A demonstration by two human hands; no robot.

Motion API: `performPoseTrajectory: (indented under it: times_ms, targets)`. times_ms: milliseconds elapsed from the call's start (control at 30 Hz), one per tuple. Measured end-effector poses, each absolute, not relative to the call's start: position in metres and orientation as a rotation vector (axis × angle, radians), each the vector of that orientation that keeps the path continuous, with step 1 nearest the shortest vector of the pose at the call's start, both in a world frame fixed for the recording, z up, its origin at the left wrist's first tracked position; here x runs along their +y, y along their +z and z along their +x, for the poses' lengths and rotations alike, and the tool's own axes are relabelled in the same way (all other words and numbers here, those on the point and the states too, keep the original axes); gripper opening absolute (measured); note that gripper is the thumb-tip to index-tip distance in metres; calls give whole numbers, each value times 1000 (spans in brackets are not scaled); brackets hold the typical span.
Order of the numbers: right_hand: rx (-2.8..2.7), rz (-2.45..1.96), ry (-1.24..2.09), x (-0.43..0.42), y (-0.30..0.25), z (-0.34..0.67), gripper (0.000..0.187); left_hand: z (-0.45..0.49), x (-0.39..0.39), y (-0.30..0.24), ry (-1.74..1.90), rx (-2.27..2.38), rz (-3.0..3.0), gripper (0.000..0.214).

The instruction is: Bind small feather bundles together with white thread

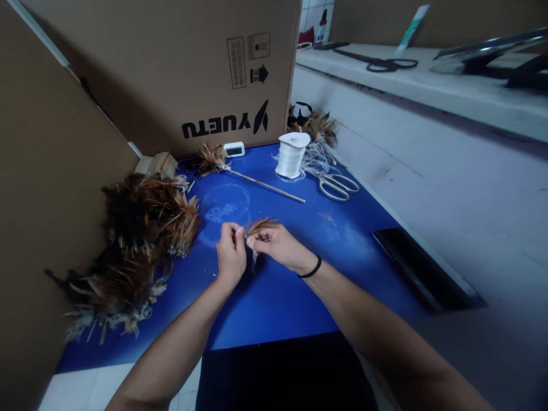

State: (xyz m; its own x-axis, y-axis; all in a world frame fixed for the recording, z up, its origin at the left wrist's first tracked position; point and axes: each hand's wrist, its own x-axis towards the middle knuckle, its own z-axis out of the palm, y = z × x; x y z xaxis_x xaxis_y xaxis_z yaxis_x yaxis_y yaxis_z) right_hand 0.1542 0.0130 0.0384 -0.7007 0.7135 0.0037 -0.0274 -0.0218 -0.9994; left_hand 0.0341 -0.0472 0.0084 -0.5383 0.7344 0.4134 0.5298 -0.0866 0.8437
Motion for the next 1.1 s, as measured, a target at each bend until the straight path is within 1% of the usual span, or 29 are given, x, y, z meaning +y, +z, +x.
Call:
performPoseTrajectory:
  times_ms: [100, 300, 433, 600, 800, 933, 1100]
  targets:
    - [-1703, -733, 1830, 14, 39, 154, 8, 31, -46, 6, 1723, 1763, 1200, 17]
    - [-1585, -756, 2055, 18, 36, 157, 1, 33, -44, 11, 1701, 1340, 764, 27]
    - [-1632, -789, 2064, 21, 35, 160, 4, 33, -44, 15, 1681, 1194, 621, 32]
    - [-1668, -824, 2047, 25, 35, 162, 6, 27, -43, 15, 1723, 1123, 494, 31]
    - [-1641, -831, 2042, 28, 33, 162, 10, 27, -42, 17, 1690, 1091, 320, 19]
    - [-1653, -826, 2009, 28, 34, 162, 9, 28, -41, 18, 1670, 1069, 308, 16]
    - [-1663, -899, 2005, 28, 38, 162, 5, 25, -42, 15, 1644, 1122, 325, 26]
